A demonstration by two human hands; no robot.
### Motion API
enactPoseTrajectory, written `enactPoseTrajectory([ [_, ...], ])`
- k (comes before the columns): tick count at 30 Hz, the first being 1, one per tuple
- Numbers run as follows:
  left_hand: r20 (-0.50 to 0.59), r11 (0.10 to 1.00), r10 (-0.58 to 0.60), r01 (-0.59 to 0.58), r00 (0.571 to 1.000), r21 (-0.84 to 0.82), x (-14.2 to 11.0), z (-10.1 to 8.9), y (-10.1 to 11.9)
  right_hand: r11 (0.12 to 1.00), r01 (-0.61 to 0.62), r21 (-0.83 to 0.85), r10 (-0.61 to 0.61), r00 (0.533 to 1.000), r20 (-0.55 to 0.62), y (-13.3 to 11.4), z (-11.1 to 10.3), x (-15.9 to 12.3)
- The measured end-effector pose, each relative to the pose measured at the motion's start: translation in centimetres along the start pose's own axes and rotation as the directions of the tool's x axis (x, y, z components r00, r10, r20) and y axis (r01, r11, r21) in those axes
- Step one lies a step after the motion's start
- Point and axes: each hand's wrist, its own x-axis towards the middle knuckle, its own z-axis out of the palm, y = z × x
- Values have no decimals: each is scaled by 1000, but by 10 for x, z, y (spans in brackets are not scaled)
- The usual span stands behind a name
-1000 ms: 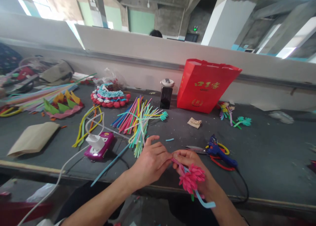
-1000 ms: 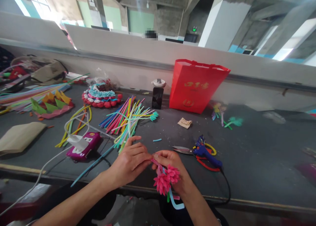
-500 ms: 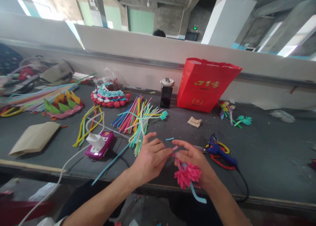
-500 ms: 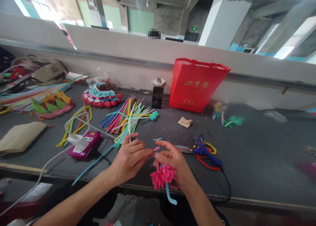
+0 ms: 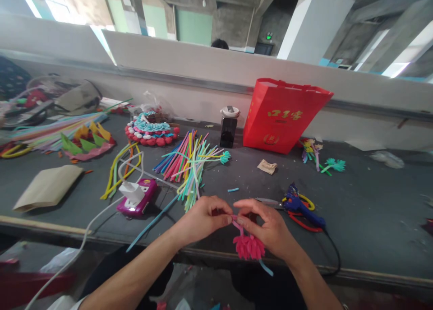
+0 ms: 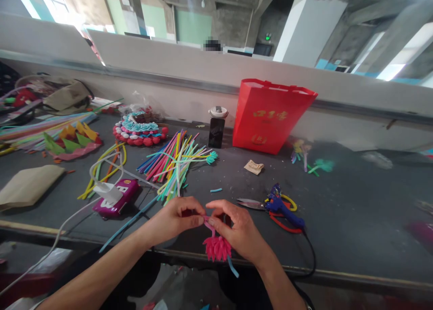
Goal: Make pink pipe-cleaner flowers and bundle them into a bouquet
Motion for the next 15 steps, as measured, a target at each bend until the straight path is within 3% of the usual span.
enactPoseTrajectory([
  [2,68,964,-187,197,980,-180,1,-1,-1,990,103,-94,-101,995,27,1,0,1],
  [5,117,904,-309,329,944,-271,1,-2,1,957,234,-170,-218,970,107,-2,1,1],
  [11,134,835,-389,411,911,-367,2,-5,3,873,340,-351,-296,939,173,-5,1,0],
  [15,128,820,-375,393,918,-416,3,-7,1,797,436,-417,-437,894,99,3,3,1],
])
